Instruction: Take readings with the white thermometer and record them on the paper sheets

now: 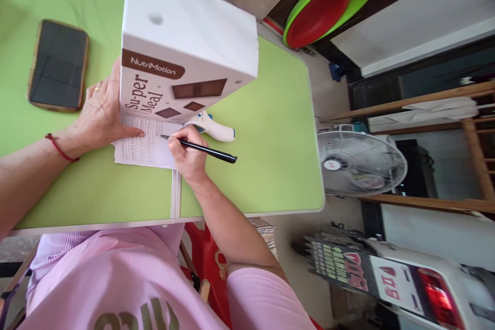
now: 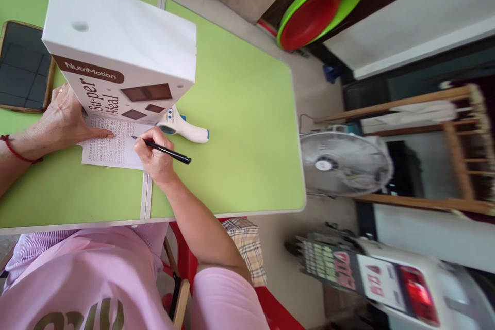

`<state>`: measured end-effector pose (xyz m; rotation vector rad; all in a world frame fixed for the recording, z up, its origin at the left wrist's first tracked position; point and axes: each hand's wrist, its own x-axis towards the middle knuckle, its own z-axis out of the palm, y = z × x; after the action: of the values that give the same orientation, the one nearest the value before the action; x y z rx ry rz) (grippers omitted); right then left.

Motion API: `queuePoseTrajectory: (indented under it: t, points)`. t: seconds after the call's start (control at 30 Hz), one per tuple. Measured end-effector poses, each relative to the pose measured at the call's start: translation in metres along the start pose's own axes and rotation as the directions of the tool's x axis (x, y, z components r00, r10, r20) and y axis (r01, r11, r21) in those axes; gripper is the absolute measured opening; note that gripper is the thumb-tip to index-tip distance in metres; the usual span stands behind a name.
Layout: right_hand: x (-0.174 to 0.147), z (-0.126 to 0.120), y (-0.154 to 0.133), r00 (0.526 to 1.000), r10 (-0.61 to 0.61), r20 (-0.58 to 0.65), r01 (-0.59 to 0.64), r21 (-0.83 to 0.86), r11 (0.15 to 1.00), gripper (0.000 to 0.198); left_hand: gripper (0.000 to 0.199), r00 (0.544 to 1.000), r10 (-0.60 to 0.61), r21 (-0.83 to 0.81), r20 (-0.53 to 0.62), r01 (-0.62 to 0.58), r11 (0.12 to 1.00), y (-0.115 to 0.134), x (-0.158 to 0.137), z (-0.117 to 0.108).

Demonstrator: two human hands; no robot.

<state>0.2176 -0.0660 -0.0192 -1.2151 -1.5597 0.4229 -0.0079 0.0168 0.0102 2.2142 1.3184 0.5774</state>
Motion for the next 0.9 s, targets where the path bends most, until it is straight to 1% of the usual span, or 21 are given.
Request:
queuePoseTrajectory:
  t: [0.13,0.3,0.37,0.43,0.5,0.57,0.6,0.67,0.77,0.83,0.9]
  points:
    - [0.001,0.002,-0.001,0.999,-0.028,-0.02,0.029,0.008,1.0,0.014,0.098,1.0,-0.01,0.034,0.01,0.01,0.999,0.004,0.0,-0.001]
    - [0.0,0.001,-0.001,0.995,-0.043,-0.094,0.043,-0.001,0.999,0.013,0.097,0.999,-0.047,0.081,0.017,0.046,0.996,0.009,0.001,-0.002]
    - [0.001,-0.006,0.001,0.991,-0.045,-0.122,0.037,-0.07,0.997,0.008,0.093,0.999,-0.037,0.088,0.014,0.036,0.995,0.008,0.001,-0.001]
    - [0.003,-0.017,0.003,0.988,-0.078,-0.13,0.054,-0.184,0.982,0.001,0.083,1.0,-0.014,0.085,0.004,0.014,0.996,0.006,0.001,-0.001]
    - [0.007,-0.029,0.005,0.986,-0.135,-0.097,0.101,-0.295,0.95,0.006,0.069,1.0,0.008,0.082,-0.009,-0.007,0.997,0.003,0.001,-0.001]
    - [0.01,-0.04,0.005,0.983,-0.179,-0.029,0.155,-0.381,0.912,0.01,0.056,0.999,0.033,0.062,-0.019,-0.031,0.998,0.001,0.0,-0.002]
    - [0.01,-0.043,0.003,0.982,-0.19,0.014,0.178,-0.422,0.889,0.012,0.053,0.999,0.044,0.041,-0.026,-0.043,0.998,0.001,0.0,-0.003]
    - [0.011,-0.047,-0.002,0.974,-0.199,0.106,0.225,-0.504,0.834,0.012,0.057,0.997,0.056,-0.008,-0.045,-0.057,0.998,-0.001,0.0,-0.004]
    - [0.009,-0.046,-0.01,0.948,-0.221,0.228,0.315,-0.579,0.752,0.015,0.075,0.997,0.032,-0.05,-0.073,-0.036,0.998,-0.004,0.0,-0.004]
    - [0.008,-0.045,-0.012,0.933,-0.232,0.276,0.356,-0.602,0.715,0.019,0.08,0.995,0.016,-0.071,-0.094,-0.022,0.997,-0.007,0.0,-0.003]
    - [0.008,-0.045,-0.012,0.922,-0.224,0.314,0.377,-0.609,0.698,0.021,0.08,0.993,0.003,-0.099,-0.119,-0.015,0.995,-0.009,-0.001,-0.003]
